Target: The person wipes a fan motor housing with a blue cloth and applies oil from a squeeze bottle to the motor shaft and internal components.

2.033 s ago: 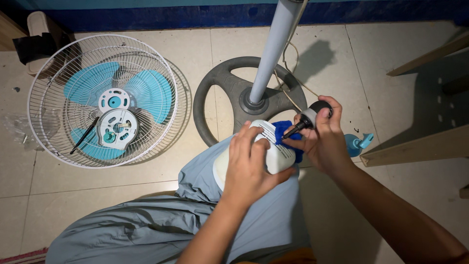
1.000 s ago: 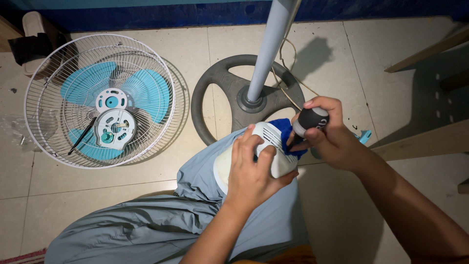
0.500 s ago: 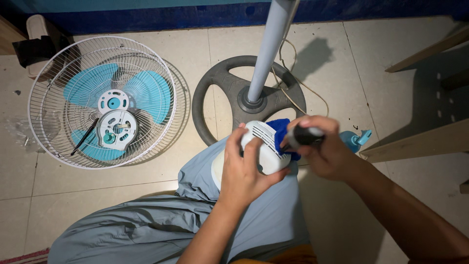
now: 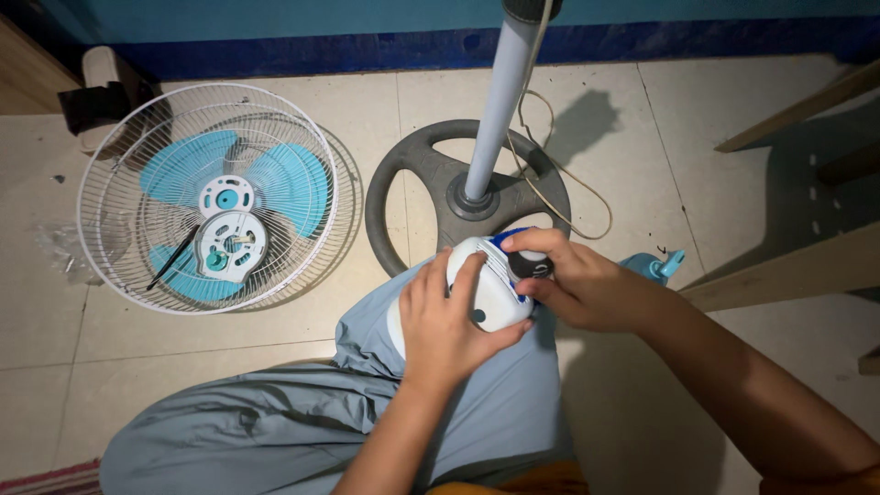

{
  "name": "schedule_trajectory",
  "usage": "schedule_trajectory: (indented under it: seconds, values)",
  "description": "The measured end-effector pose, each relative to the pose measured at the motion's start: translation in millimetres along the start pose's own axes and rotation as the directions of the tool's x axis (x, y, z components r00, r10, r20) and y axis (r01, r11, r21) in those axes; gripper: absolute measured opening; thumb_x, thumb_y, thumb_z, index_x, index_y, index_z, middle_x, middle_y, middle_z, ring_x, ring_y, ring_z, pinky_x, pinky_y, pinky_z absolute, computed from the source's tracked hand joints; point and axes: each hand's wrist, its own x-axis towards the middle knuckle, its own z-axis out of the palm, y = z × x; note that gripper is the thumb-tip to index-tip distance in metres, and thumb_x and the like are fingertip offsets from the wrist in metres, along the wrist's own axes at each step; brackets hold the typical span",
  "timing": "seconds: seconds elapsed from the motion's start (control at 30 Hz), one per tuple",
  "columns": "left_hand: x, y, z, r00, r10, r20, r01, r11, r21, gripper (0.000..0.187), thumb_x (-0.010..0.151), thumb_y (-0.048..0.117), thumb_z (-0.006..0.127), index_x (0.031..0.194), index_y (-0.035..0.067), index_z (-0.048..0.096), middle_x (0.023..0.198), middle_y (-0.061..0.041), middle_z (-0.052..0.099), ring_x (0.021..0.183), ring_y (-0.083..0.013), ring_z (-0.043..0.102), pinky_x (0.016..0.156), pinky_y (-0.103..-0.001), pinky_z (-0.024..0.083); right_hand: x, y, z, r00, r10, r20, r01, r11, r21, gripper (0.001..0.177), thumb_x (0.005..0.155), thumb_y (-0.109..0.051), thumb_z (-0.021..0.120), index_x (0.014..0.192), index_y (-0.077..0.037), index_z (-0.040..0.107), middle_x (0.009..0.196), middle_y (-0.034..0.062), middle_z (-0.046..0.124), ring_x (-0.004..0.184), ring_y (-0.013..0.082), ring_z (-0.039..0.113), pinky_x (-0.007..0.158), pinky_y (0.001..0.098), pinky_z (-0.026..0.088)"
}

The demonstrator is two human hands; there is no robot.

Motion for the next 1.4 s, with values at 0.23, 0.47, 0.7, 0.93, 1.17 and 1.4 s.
schedule_trajectory:
  seconds: [0.23,0.47,0.7,0.93,1.17,1.4]
  values:
    - [19.1,2.4,-61.9,0.980,0.157,-0.118,-0.142,0.981,0.131,0.090,0.060,0.061,0.088,0.131,0.013,0.062,0.136,-0.024,0.057,0.120,-0.0427,0.058,0.099,-0.052,0.044,27.7,-34.5,-15.3,0.998,-0.041,0.042,0.032,0.981,0.192,0.051,0.101,-0.016,0.065,0.140,-0.008,0.034,0.122,0.0155,0.063,0.101,0.0218,0.070,0.086,0.0353,0.060]
    - [31.4,16.7,-146.7,0.938,0.289,-0.189,-0.245,0.943,0.226,0.089,0.063,0.059,0.091,0.133,0.012,0.062,0.138,-0.020,0.059,0.122,-0.0412,0.059,0.101,-0.050,0.046,70.5,-70.9,-18.3,0.992,0.052,-0.116,0.035,0.762,0.646,0.044,0.111,-0.031,0.050,0.146,-0.016,0.028,0.115,0.0197,0.058,0.096,0.0274,0.067,0.081,0.0373,0.062]
    - [30.4,37.5,-186.8,0.911,0.366,-0.191,-0.316,0.916,0.246,0.092,0.063,0.058,0.093,0.135,0.012,0.061,0.142,-0.021,0.057,0.129,-0.0404,0.057,0.108,-0.050,0.045,67.3,-88.9,7.1,0.966,0.201,-0.165,0.166,0.014,0.986,0.041,0.117,-0.040,0.036,0.153,-0.023,0.023,0.115,0.0223,0.053,0.099,0.0338,0.070,0.079,0.0457,0.065]
    - [29.6,51.8,-202.0,0.914,0.355,-0.194,-0.304,0.920,0.248,0.091,0.065,0.059,0.092,0.136,0.012,0.061,0.143,-0.020,0.056,0.130,-0.0399,0.058,0.107,-0.050,0.046,54.2,-113.0,2.6,0.908,0.138,-0.397,0.333,0.338,0.880,0.044,0.116,-0.046,0.039,0.149,-0.024,0.018,0.111,0.0233,0.053,0.096,0.0323,0.070,0.088,0.0530,0.066]
    - [31.4,61.5,-212.1,0.920,0.362,-0.147,-0.316,0.911,0.265,0.106,0.064,0.062,0.090,0.144,0.003,0.052,0.142,-0.019,0.058,0.130,-0.0397,0.057,0.109,-0.049,0.045,35.9,-118.3,7.6,0.810,-0.024,-0.587,0.461,0.645,0.609,0.047,0.112,-0.049,0.050,0.145,-0.029,0.024,0.111,0.0241,0.060,0.093,0.0316,0.072,0.086,0.0522,0.068]
    - [30.8,85.2,-210.1,0.929,0.344,-0.136,-0.299,0.916,0.268,0.108,0.065,0.060,0.090,0.145,-0.001,0.050,0.141,-0.019,0.058,0.128,-0.0378,0.059,0.108,-0.046,0.045,-14.9,-117.3,-23.6,0.875,-0.259,-0.409,0.432,0.798,0.420,0.049,0.101,-0.045,0.059,0.143,-0.026,0.040,0.120,0.0206,0.057,0.109,0.0359,0.071,0.107,0.0564,0.058]
